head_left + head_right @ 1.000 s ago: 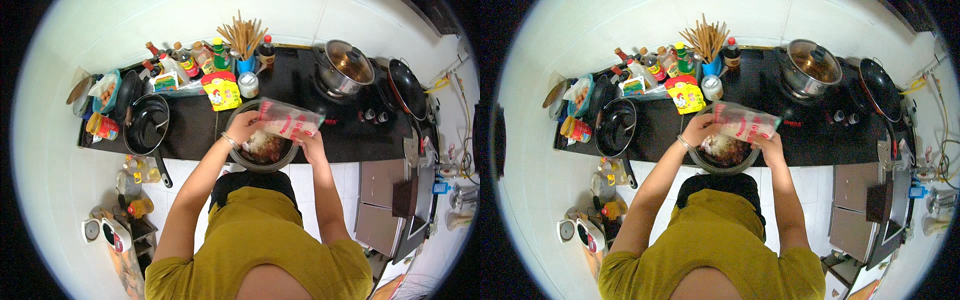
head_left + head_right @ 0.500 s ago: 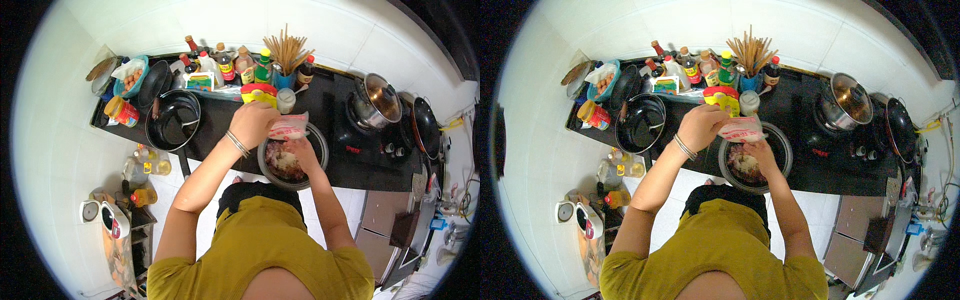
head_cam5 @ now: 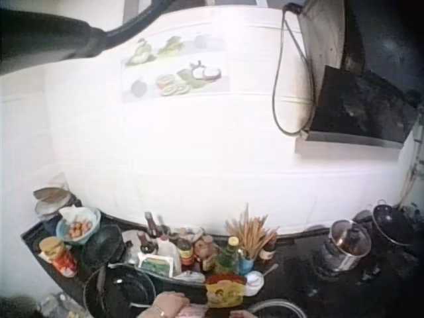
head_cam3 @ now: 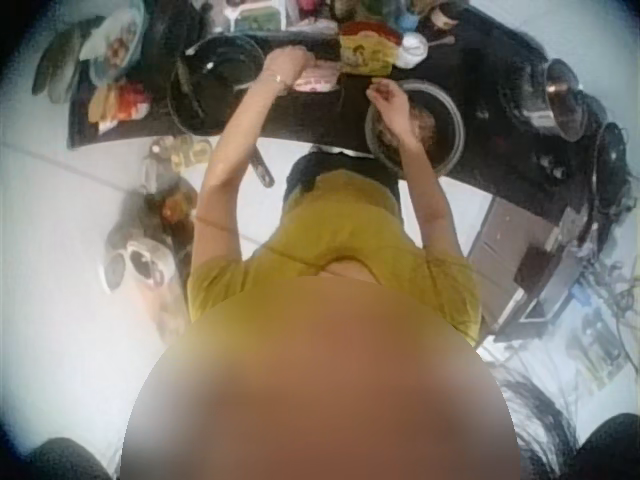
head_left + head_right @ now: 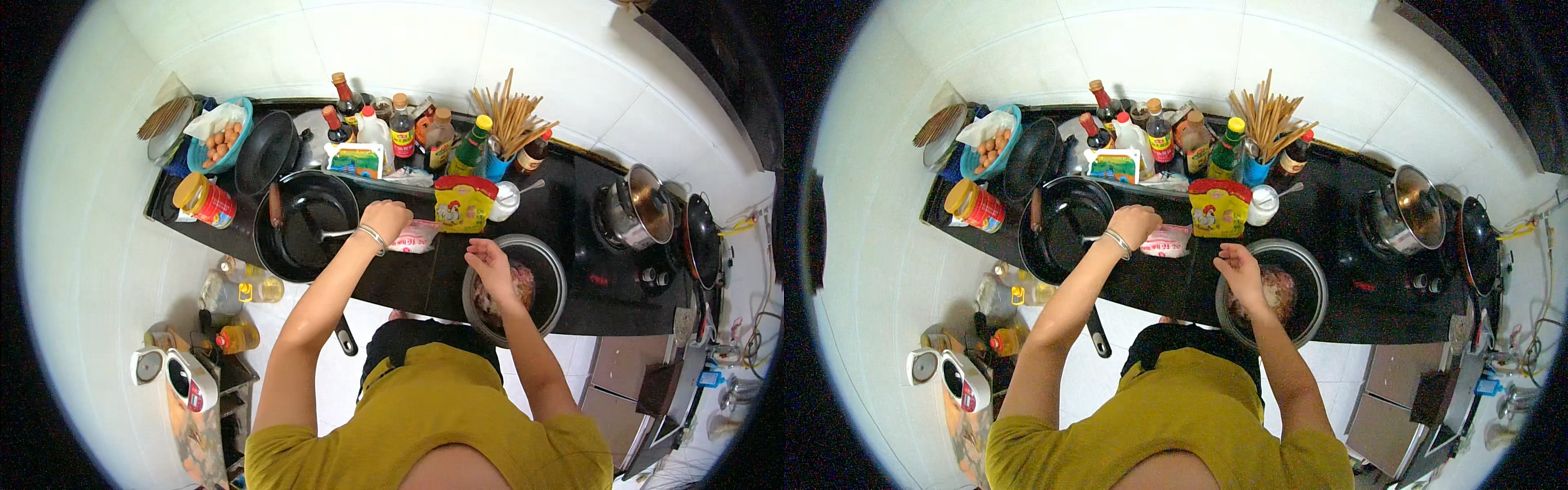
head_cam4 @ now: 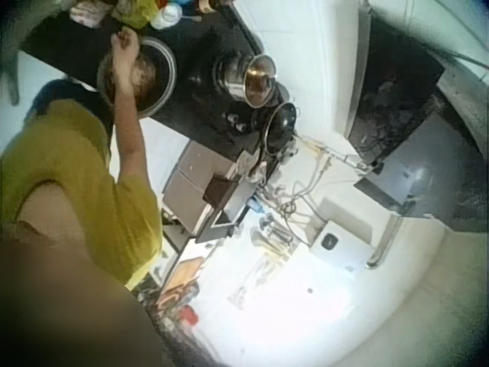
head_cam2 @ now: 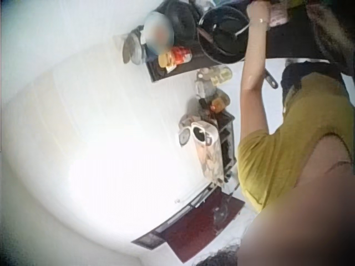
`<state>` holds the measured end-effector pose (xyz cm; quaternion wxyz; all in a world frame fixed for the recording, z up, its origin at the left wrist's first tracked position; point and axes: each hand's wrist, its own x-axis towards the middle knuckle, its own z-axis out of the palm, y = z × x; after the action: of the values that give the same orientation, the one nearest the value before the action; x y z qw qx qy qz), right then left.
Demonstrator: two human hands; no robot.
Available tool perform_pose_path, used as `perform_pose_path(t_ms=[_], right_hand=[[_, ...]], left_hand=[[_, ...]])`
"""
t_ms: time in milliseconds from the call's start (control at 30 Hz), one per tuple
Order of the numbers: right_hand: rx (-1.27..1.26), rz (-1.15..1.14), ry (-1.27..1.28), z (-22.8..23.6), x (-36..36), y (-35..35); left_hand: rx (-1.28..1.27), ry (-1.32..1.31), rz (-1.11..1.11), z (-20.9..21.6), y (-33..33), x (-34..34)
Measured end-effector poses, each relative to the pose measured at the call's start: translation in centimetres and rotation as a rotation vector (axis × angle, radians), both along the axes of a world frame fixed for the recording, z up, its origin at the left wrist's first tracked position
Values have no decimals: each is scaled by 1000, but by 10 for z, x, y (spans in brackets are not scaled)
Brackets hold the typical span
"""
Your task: The person adds various seasonings to a bowl of ground meat. They use a spoon to scoop white powder from a jar, pour a dark liquid from a green bottle, and add contents from several small packets into the bowl. The person handles the ingredients sequentially without mixing them during the clip.
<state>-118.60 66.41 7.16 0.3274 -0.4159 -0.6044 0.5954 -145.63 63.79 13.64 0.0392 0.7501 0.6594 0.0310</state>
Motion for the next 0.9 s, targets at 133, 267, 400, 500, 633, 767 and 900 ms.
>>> perform_pose_path(t_ms=[133,267,400,500,633,767,900], right_hand=[[-2,-22,1,-1,-20,1],[-22,-86,0,-4,-31,3],[-21,-109,-10,-11,-35,3],[-68,-114,26,-16,-37,1],[-88,-97,54,-16,-42,1],[-68,-80,24,-16,-44,5],[-66,-78,52,-15,-46,6]], left_hand=[[144,-58,-19,-30,34,-22],[324,-206,74,-40,45,-22],[308,-301,39,-42,38,-25],[225,-352,81,-42,30,-30],[187,-392,136,-41,26,-35],[115,-426,221,-34,22,-39],[150,-474,299,-27,21,-52]])
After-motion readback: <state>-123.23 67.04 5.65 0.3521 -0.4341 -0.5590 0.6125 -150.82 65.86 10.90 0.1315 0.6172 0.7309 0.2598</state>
